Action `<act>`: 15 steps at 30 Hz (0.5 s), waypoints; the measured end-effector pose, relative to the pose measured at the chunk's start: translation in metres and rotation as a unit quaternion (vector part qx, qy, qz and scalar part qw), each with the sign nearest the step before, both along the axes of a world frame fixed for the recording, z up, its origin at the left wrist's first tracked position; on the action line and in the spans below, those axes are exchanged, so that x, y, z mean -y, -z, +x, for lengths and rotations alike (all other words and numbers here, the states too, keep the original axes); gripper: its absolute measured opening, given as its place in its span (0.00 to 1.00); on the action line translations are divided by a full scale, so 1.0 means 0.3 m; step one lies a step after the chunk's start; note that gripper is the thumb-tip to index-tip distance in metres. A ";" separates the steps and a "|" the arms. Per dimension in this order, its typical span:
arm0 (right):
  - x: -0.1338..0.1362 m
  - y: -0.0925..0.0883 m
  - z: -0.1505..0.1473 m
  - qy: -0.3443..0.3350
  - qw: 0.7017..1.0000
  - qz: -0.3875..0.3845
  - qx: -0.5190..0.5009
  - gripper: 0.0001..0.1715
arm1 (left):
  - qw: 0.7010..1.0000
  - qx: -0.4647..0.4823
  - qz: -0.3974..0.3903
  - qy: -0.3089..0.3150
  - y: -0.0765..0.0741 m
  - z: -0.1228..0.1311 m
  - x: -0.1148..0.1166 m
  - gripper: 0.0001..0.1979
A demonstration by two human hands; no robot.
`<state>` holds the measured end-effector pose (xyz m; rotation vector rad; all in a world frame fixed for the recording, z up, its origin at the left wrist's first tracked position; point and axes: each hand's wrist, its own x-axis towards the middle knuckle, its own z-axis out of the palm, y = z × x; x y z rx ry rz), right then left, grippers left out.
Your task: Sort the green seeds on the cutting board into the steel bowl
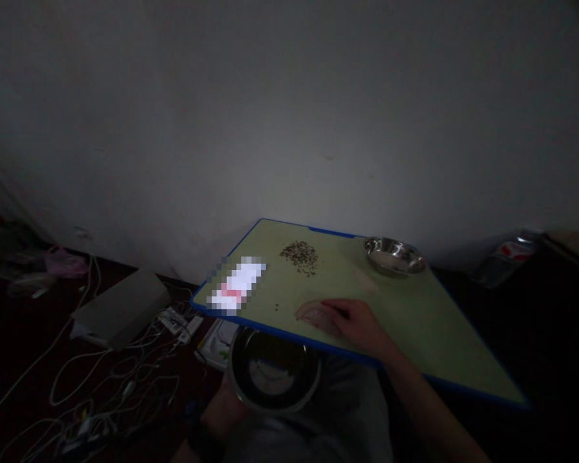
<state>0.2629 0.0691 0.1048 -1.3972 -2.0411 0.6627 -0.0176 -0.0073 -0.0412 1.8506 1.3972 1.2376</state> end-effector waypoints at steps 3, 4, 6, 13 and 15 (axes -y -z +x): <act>0.016 0.002 -0.026 -0.037 0.999 -0.014 -0.024 0.20 | 0.999 -0.026 -0.027 0.022 -0.048 -0.006 0.011 0.32; 0.016 0.002 -0.032 -0.048 0.998 -0.018 -0.033 0.20 | 0.998 -0.031 -0.040 0.026 -0.060 -0.008 0.014 0.30; 0.009 0.001 -0.038 -0.066 0.996 -0.026 -0.045 0.19 | 0.998 -0.027 -0.052 0.030 -0.071 -0.010 0.015 0.29; -0.076 -0.017 -0.058 0.001 1.000 0.000 -0.022 0.19 | 0.998 0.028 -0.041 -0.044 0.016 -0.025 0.005 0.43; -0.097 -0.020 -0.085 0.000 1.000 0.025 0.008 0.19 | 0.997 0.028 -0.055 -0.039 0.032 -0.031 0.005 0.44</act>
